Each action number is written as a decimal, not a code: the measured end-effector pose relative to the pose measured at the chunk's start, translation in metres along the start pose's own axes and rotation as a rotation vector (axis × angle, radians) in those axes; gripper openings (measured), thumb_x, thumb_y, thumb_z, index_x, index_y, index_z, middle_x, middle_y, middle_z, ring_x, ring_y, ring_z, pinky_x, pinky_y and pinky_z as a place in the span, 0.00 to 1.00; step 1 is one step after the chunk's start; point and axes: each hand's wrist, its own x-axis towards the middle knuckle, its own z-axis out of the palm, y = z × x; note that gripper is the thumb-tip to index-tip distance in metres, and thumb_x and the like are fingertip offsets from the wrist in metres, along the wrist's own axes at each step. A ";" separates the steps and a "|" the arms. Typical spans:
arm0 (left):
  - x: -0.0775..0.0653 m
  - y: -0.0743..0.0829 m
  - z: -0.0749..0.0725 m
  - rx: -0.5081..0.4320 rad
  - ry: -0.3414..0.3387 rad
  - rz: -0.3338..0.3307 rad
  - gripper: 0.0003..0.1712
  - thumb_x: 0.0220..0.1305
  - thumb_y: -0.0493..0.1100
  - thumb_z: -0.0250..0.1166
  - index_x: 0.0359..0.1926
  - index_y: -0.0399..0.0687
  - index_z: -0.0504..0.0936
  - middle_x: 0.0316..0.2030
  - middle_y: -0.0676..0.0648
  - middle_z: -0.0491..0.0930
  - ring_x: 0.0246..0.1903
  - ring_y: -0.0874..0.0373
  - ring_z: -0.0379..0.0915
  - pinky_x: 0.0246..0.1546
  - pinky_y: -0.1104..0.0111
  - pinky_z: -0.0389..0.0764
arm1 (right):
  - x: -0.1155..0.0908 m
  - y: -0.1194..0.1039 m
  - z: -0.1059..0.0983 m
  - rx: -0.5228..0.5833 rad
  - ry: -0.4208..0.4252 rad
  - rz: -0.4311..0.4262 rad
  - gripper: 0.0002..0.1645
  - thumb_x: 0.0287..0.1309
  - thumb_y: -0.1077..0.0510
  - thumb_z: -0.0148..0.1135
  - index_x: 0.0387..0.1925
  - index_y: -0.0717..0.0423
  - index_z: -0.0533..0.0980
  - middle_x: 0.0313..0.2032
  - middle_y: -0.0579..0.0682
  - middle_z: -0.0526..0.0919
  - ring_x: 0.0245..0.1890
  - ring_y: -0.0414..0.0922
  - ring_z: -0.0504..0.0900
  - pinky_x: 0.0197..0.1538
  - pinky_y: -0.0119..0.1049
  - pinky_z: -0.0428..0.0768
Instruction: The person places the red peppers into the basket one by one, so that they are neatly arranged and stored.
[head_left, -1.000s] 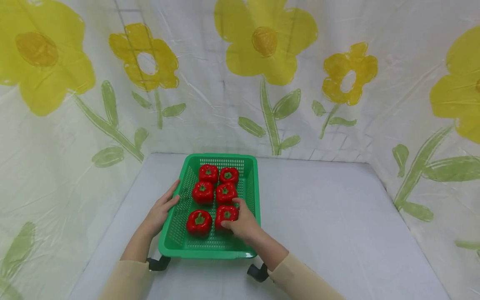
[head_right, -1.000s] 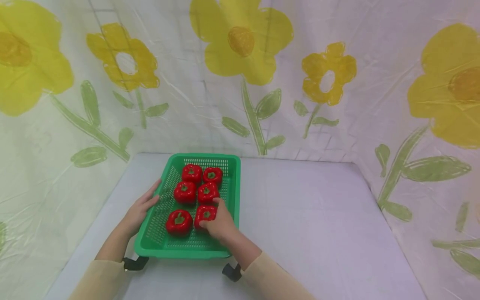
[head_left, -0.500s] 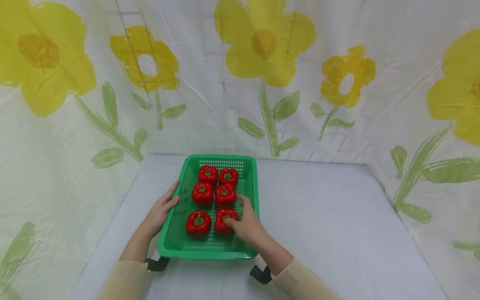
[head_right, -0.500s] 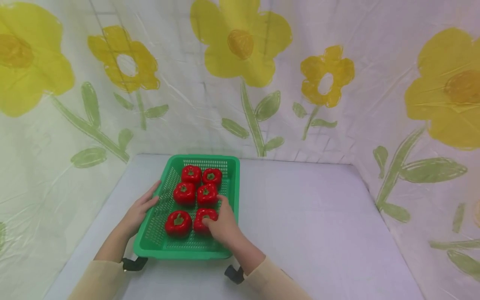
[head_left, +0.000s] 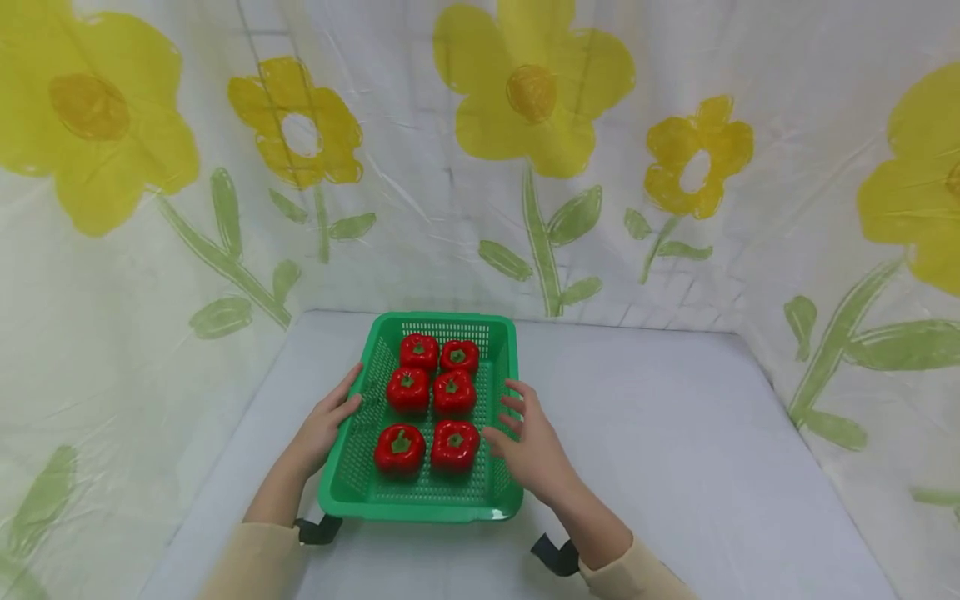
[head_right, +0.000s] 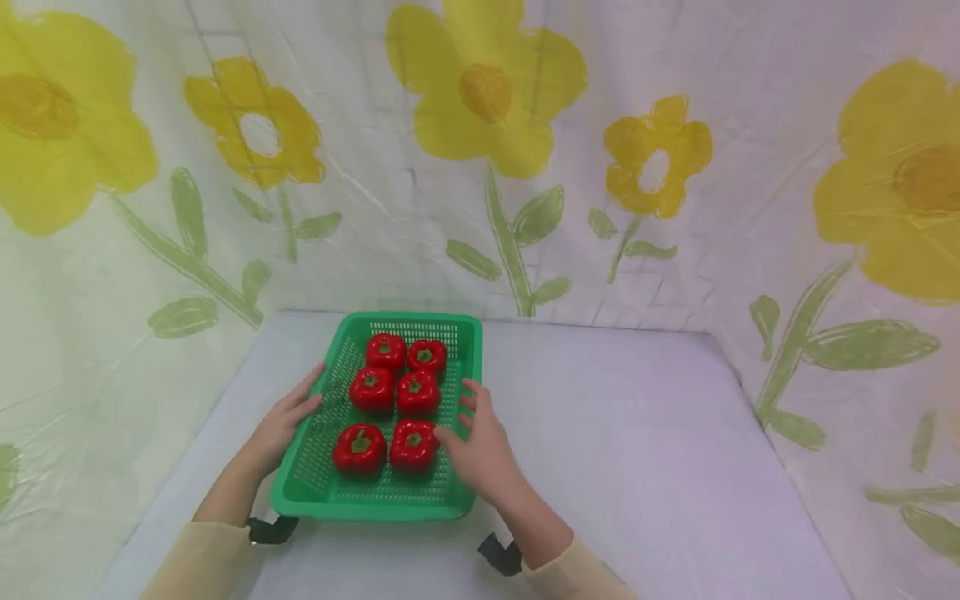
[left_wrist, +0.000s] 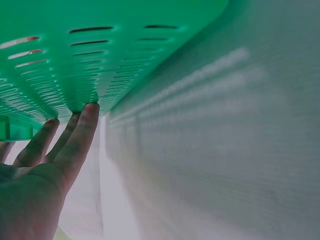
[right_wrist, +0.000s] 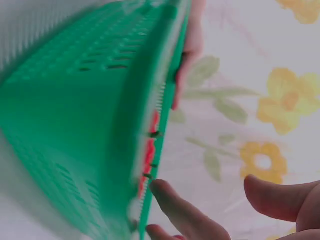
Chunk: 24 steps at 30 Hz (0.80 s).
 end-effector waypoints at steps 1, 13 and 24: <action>0.000 0.000 0.000 0.000 -0.002 0.001 0.34 0.82 0.51 0.45 0.81 0.68 0.44 0.81 0.44 0.41 0.74 0.33 0.54 0.55 0.52 0.82 | -0.001 -0.001 -0.003 0.016 0.004 -0.012 0.46 0.66 0.59 0.65 0.77 0.46 0.51 0.73 0.62 0.62 0.71 0.65 0.66 0.50 0.49 0.86; 0.000 -0.001 -0.001 0.027 -0.010 -0.006 0.34 0.82 0.52 0.44 0.81 0.68 0.43 0.81 0.46 0.39 0.77 0.35 0.45 0.59 0.52 0.79 | -0.008 0.000 -0.049 -0.038 0.161 -0.179 0.34 0.71 0.54 0.61 0.73 0.46 0.60 0.67 0.55 0.74 0.67 0.53 0.75 0.56 0.39 0.84; -0.009 0.000 -0.009 0.111 0.029 0.006 0.35 0.80 0.59 0.43 0.81 0.68 0.42 0.77 0.36 0.54 0.69 0.33 0.64 0.57 0.46 0.80 | -0.027 0.021 -0.134 -0.237 0.263 -0.239 0.37 0.75 0.48 0.54 0.77 0.52 0.54 0.65 0.59 0.77 0.57 0.36 0.81 0.52 0.21 0.80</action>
